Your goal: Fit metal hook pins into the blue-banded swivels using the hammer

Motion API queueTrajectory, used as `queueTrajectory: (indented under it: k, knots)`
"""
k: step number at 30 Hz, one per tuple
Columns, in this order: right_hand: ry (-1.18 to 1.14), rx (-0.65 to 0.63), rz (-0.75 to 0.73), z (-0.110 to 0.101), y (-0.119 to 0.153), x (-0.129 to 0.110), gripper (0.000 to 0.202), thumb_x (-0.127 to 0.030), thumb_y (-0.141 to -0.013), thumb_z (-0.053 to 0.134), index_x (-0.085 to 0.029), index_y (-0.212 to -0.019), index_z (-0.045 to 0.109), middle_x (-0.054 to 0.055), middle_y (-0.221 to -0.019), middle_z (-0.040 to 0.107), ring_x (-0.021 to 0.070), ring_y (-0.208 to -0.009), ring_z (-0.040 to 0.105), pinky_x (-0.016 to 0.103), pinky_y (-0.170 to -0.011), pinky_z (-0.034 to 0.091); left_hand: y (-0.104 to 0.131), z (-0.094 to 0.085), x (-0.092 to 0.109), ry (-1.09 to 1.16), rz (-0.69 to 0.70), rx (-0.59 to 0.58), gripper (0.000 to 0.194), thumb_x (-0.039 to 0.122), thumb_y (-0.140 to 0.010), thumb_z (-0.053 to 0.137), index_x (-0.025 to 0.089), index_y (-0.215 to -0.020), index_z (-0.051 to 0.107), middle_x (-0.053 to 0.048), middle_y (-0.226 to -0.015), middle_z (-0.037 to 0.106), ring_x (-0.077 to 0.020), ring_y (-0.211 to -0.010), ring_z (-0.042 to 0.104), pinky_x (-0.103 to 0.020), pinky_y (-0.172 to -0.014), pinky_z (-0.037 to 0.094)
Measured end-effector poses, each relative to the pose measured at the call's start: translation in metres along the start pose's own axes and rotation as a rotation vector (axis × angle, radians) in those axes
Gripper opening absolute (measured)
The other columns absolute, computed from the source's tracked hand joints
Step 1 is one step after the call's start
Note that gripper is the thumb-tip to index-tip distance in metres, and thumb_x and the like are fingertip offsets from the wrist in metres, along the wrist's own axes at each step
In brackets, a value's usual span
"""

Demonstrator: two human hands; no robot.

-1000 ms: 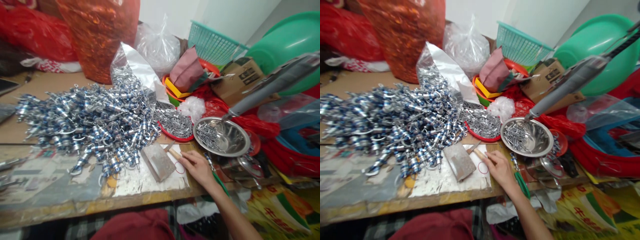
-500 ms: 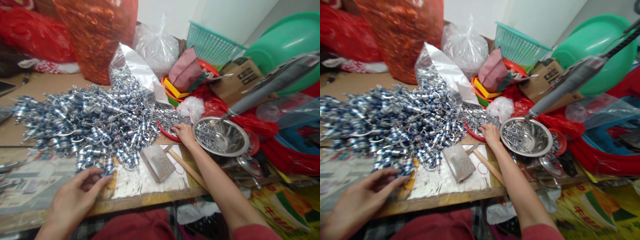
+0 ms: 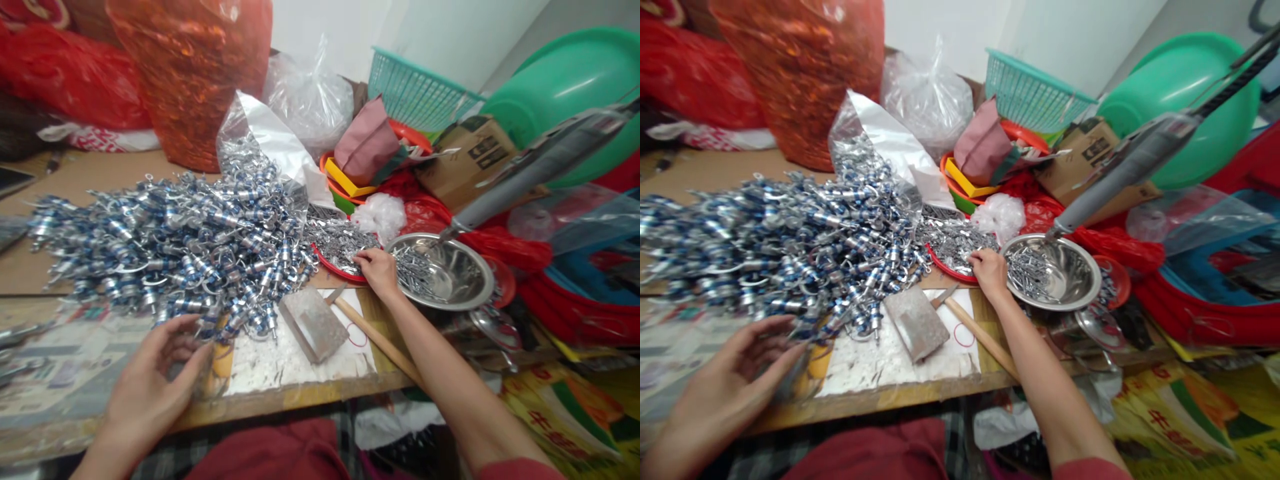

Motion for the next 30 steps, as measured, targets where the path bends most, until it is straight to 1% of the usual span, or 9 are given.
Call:
queueTrajectory:
  k: [3,7,12,17,21,23,26,28,30]
  knots:
    - [-0.031,-0.009,-0.028,-0.002,0.003,0.000,0.018,-0.027,-0.077,0.055,-0.019,-0.081,0.070,0.006,-0.083,0.068,0.0175,-0.077,0.061,0.026,-0.072,0.043,-0.007,0.002,-0.004,-0.175,-0.020,0.024,0.042,0.039,-0.064,0.064,0.024,-0.101,0.053,0.000,-0.074,0.060,-0.0199,-0.065,0.058,-0.030,-0.064,0.047]
    - [-0.080,-0.013,-0.035,-0.003,0.005,-0.003,0.019,-0.027,-0.078,0.054,-0.017,-0.081,0.070,0.007,-0.082,0.068,0.0187,-0.077,0.061,0.028,-0.075,0.044,-0.010,0.001,0.000,-0.400,0.095,0.202,0.022,0.039,-0.072,0.054,0.024,-0.087,0.063,-0.003,-0.087,0.066,-0.0248,-0.079,0.059,-0.034,-0.074,0.044]
    - [-0.162,-0.020,-0.022,-0.003,0.003,-0.003,0.015,-0.017,-0.074,0.055,-0.017,-0.077,0.069,0.007,-0.081,0.068,0.0189,-0.078,0.061,0.029,-0.077,0.043,-0.005,-0.007,0.003,-0.401,0.010,0.149,0.021,0.039,-0.071,0.055,0.023,-0.080,0.066,-0.003,-0.091,0.069,-0.0298,-0.088,0.061,-0.038,-0.077,0.046]
    - [-0.277,0.084,0.080,-0.011,0.004,-0.008,0.016,-0.016,-0.075,0.050,-0.012,-0.076,0.066,0.010,-0.079,0.066,0.0212,-0.078,0.060,0.034,-0.075,0.044,0.001,-0.012,-0.006,-0.463,0.224,0.241,0.018,0.029,-0.072,0.047,0.024,-0.072,0.064,-0.004,-0.083,0.068,-0.0282,-0.080,0.062,-0.039,-0.075,0.046]
    - [-0.439,0.092,0.112,-0.031,0.031,-0.050,0.021,-0.024,-0.081,0.045,-0.012,-0.084,0.062,0.006,-0.072,0.066,0.0155,-0.064,0.061,0.027,-0.061,0.047,0.005,-0.013,0.004,-0.384,0.379,0.332,0.014,0.025,-0.074,0.049,0.021,-0.082,0.060,-0.004,-0.086,0.062,-0.0236,-0.081,0.059,-0.038,-0.080,0.043]
    - [-0.525,0.063,0.064,-0.043,0.053,-0.080,0.015,-0.024,-0.080,0.049,-0.016,-0.079,0.062,0.002,-0.072,0.065,0.0132,-0.064,0.060,0.024,-0.060,0.047,0.004,-0.002,0.020,-0.278,0.475,0.203,0.011,0.023,-0.076,0.049,0.022,-0.083,0.058,-0.002,-0.085,0.059,-0.0204,-0.079,0.057,-0.034,-0.076,0.043]
    - [-0.690,0.004,-0.166,-0.057,0.083,-0.119,0.011,-0.016,-0.078,0.053,-0.018,-0.073,0.063,0.002,-0.073,0.064,0.0135,-0.071,0.058,0.026,-0.068,0.046,-0.002,0.031,0.047,-0.143,0.639,-0.129,0.012,0.016,-0.078,0.047,0.021,-0.081,0.058,-0.002,-0.081,0.059,-0.0164,-0.076,0.057,-0.027,-0.067,0.045]
    - [-0.688,-0.047,-0.213,-0.057,0.096,-0.129,0.014,-0.012,-0.078,0.052,-0.017,-0.072,0.063,0.002,-0.072,0.063,0.0142,-0.072,0.057,0.027,-0.068,0.044,-0.007,0.052,0.057,-0.113,0.651,-0.236,0.015,0.014,-0.079,0.045,0.018,-0.079,0.059,-0.003,-0.077,0.060,-0.0157,-0.074,0.057,-0.026,-0.066,0.045]
    - [-0.669,-0.083,-0.161,-0.052,0.101,-0.127,0.014,-0.011,-0.077,0.051,-0.017,-0.071,0.063,0.003,-0.070,0.062,0.0145,-0.070,0.056,0.027,-0.066,0.044,-0.011,0.068,0.059,-0.089,0.608,-0.296,0.014,0.017,-0.079,0.047,0.017,-0.077,0.060,-0.004,-0.076,0.060,-0.0158,-0.073,0.057,-0.026,-0.066,0.045]
Point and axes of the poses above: each hand's wrist, its own y-axis away from the middle knuckle, its own z-axis out of the palm, x = y × z, the point moved 2 cm from there along -y, towards the middle knuckle
